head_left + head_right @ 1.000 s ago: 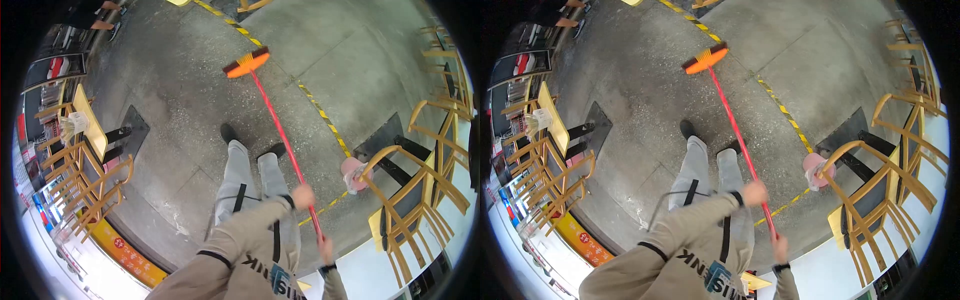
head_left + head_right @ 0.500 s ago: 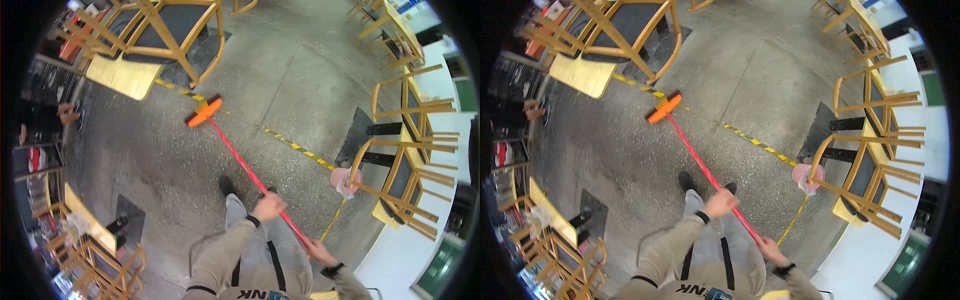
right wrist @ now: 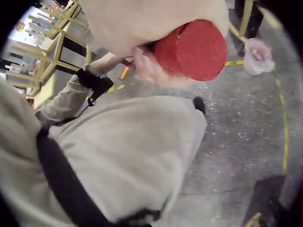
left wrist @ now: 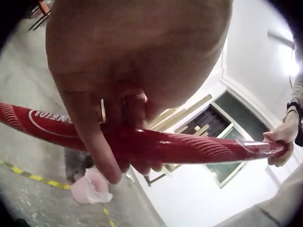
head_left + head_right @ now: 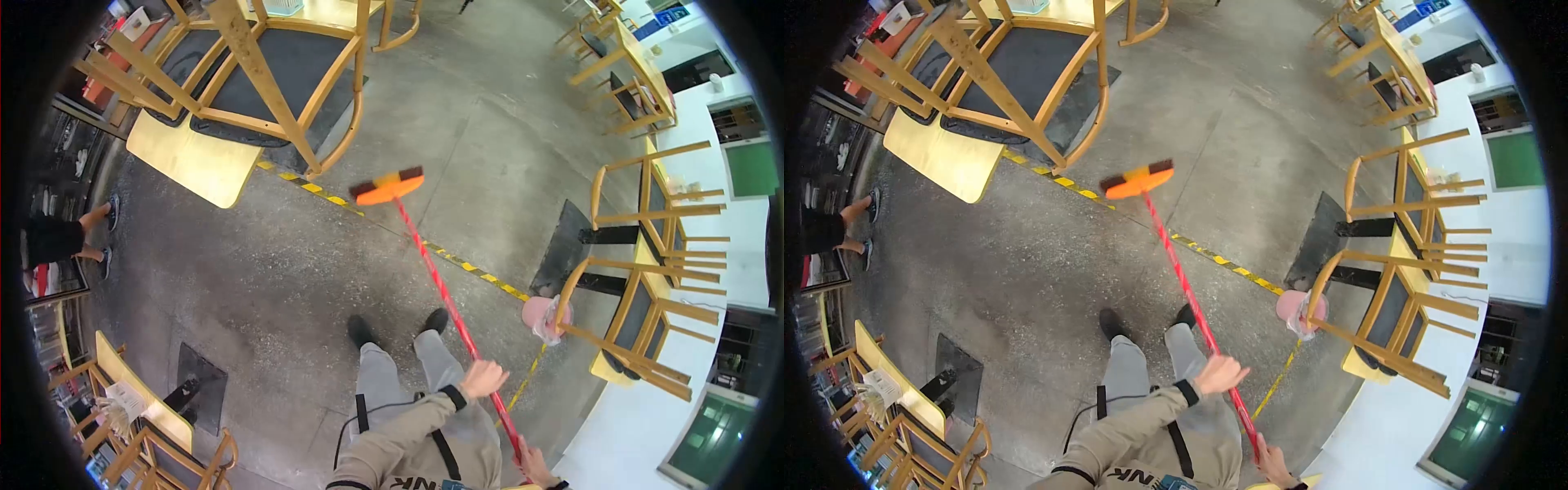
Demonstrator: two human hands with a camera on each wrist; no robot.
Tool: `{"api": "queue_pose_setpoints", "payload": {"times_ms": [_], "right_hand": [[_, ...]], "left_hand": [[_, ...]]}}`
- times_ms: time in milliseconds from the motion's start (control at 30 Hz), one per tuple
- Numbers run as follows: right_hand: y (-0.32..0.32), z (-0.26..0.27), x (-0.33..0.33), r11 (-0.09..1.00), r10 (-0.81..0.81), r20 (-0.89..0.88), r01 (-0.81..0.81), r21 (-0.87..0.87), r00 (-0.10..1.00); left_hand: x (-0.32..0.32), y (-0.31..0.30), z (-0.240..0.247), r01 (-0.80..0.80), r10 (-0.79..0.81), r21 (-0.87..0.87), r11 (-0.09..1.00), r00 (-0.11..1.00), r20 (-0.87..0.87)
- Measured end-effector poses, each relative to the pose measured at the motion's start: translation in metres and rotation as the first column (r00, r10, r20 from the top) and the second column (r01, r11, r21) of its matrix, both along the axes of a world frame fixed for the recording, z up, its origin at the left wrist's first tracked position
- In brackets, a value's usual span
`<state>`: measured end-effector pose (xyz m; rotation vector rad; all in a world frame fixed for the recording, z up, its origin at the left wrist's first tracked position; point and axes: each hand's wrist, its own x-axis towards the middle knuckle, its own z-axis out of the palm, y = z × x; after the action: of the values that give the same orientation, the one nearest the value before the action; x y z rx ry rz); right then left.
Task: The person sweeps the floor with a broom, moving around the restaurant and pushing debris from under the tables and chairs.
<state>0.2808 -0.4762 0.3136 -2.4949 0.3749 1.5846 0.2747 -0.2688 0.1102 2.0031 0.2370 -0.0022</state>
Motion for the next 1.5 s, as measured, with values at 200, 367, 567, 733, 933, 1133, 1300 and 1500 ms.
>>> {"api": "queue_pose_setpoints", "payload": {"times_ms": [200,367,567,733,933,1133,1300,1500], "right_hand": [[0.166,-0.124,0.096,0.959,-0.063,0.062,0.043,0.281,0.996],[0.293,-0.279,0.176,0.904,-0.015,0.243,-0.091,0.418,0.970],[0.374,-0.324,0.202,0.807,0.120,-0.186,0.013,0.590,0.975],[0.297,-0.383,0.150,0.892,0.232,-0.523,0.036,0.451,0.820],[0.297,-0.366,0.093,0.933,-0.076,-0.476,0.230,0.276,0.876],[0.241,-0.377,0.009,0.923,-0.203,-0.593,0.355,0.150,0.779],[0.113,-0.392,-0.088,0.997,0.024,-0.407,0.008,0.077,0.913],[0.186,-0.330,0.001,0.955,-0.019,-0.250,0.092,0.282,0.968]], "left_hand": [[0.102,0.151,-0.062,-0.255,0.273,0.110,0.961,0.940,-0.203],[0.158,0.227,-0.137,-0.700,0.690,-0.084,0.709,0.714,-0.124],[0.135,0.250,-0.154,-0.747,0.478,-0.405,0.528,0.655,-0.585],[0.033,0.198,-0.135,-0.901,0.573,-0.316,0.296,0.433,-0.696],[-0.110,0.026,-0.013,-0.930,0.396,-0.072,0.360,0.223,-0.891],[-0.178,-0.176,0.182,-0.925,0.180,0.128,0.357,-0.066,-0.981],[-0.160,-0.221,0.265,-0.872,0.109,0.199,0.448,-0.168,-0.980],[-0.161,-0.202,0.233,-0.740,0.229,0.269,0.617,-0.158,-0.960]]}}
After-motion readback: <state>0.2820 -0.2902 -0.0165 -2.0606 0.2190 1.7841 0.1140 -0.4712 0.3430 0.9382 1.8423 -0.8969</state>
